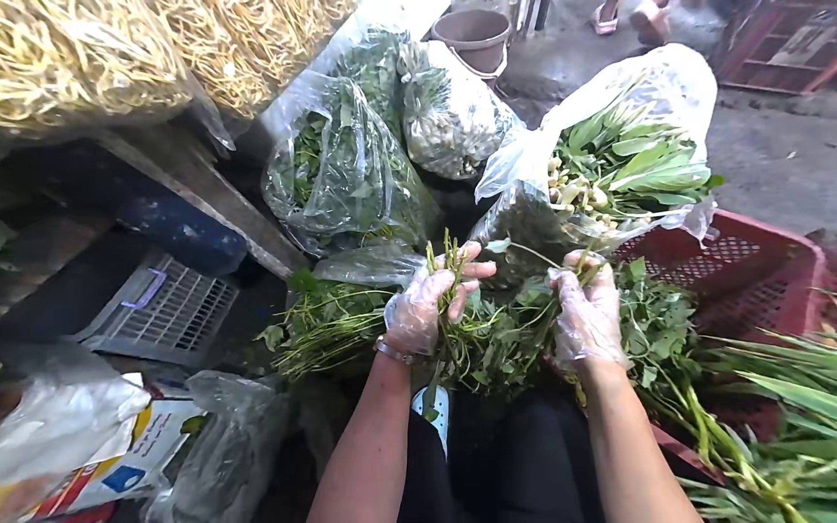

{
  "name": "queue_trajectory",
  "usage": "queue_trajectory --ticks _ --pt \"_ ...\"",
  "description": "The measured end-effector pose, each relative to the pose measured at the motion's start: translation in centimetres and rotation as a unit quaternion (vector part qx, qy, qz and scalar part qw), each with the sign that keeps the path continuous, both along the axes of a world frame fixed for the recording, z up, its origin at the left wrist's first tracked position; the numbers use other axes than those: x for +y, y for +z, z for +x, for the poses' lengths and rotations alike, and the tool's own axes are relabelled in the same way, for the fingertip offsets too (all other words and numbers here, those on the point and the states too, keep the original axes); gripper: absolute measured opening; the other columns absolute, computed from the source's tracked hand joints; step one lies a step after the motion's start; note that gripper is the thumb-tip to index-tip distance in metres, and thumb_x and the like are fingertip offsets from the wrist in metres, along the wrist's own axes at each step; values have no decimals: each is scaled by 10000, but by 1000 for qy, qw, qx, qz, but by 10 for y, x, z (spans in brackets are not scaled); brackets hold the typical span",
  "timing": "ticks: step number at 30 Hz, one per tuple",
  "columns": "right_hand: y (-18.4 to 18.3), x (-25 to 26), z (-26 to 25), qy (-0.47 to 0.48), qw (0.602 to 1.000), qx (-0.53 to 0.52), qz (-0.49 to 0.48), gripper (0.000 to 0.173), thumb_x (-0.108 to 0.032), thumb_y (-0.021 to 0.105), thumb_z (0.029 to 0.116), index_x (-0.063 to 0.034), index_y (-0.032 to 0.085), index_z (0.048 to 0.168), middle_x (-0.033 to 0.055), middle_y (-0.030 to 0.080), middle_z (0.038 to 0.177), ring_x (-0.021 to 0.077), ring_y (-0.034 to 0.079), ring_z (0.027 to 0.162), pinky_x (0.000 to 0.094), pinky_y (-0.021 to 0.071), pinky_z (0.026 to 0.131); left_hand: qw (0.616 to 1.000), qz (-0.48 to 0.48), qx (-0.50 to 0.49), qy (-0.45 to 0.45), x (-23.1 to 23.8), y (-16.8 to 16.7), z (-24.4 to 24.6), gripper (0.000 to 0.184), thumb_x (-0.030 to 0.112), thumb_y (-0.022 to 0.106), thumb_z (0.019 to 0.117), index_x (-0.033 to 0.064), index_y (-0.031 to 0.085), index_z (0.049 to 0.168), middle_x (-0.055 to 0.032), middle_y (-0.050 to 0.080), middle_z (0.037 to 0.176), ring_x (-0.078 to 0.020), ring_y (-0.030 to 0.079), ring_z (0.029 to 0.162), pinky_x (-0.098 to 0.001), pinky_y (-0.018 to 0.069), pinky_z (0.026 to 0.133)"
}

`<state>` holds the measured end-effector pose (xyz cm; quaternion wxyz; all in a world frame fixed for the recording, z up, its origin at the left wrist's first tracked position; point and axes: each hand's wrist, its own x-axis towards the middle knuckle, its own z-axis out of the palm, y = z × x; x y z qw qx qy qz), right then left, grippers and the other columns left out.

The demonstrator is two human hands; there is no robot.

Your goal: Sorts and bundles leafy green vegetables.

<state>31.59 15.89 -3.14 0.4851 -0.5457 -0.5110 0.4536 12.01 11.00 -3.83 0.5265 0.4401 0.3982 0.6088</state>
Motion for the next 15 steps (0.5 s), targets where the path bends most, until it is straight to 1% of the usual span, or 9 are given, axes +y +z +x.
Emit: queue_trajectory --ticks 2,3,5,7,8,10,11,14,15 --pt "0 -4 -7 35 999 -19 -1 344 -54 548 1016 -53 511 1358 30 627 1026 29 597 817 237 520 735 1000 3 -6 6 1 -2 4 467 85 288 998 24 533 1391 2 693 986 -12 527 573 -174 484 573" --pt "1 -6 -11 55 998 -23 7 314 -54 539 1018 -44 527 1331 26 630 993 22 586 778 230 511 701 1000 -4 -11 14 2 -1 6 469 89 303 988 27 536 1391 45 623 801 -27 523 561 -207 524 642" --pt "0 -11 -19 106 994 -6 35 218 -62 575 991 -21 609 1203 10 666 925 17 608 729 224 533 673 1000 -15 -15 22 1 1 7 468 83 317 989 6 528 1401 78 516 616 -40 525 547 -241 545 706" --pt "1 -14 -29 166 985 20 50 179 -78 653 948 -18 685 1114 -9 700 902 12 638 757 212 555 708 999 -19 2 27 0 1 9 423 73 343 981 1 573 1329 75 524 615 -23 514 539 -187 499 611" --pt "6 -16 -34 193 980 34 31 173 -78 677 935 -28 703 1099 -17 720 881 16 657 749 214 567 705 999 -31 20 31 -1 1 10 349 73 366 986 27 605 1235 64 560 660 -15 522 559 -172 480 586" --pt "17 -16 -45 216 974 61 -30 129 -37 696 926 -24 718 1053 -20 718 785 24 659 666 203 566 640 997 -49 53 41 -2 2 12 254 65 408 1003 62 630 1127 48 624 767 -9 555 619 -166 490 603" --pt "21 -14 -48 214 973 68 -60 114 -23 696 926 -25 719 1038 -18 709 759 27 649 641 198 558 620 997 -47 56 40 -2 2 12 263 62 407 1003 62 641 1124 40 644 807 -10 566 642 -168 493 616" --pt "26 -10 -55 204 971 77 -96 25 -3 697 925 -25 693 937 12 680 701 60 628 579 209 550 569 997 -36 57 31 -1 -1 14 314 60 386 1027 39 604 1253 42 641 827 -4 554 635 -158 485 609" --pt "26 -9 -57 206 971 76 -96 37 1 701 918 -25 685 897 19 673 675 69 622 554 212 545 550 996 -36 74 37 -2 -2 13 304 68 393 1027 47 615 1234 50 631 811 -3 556 642 -161 488 619"
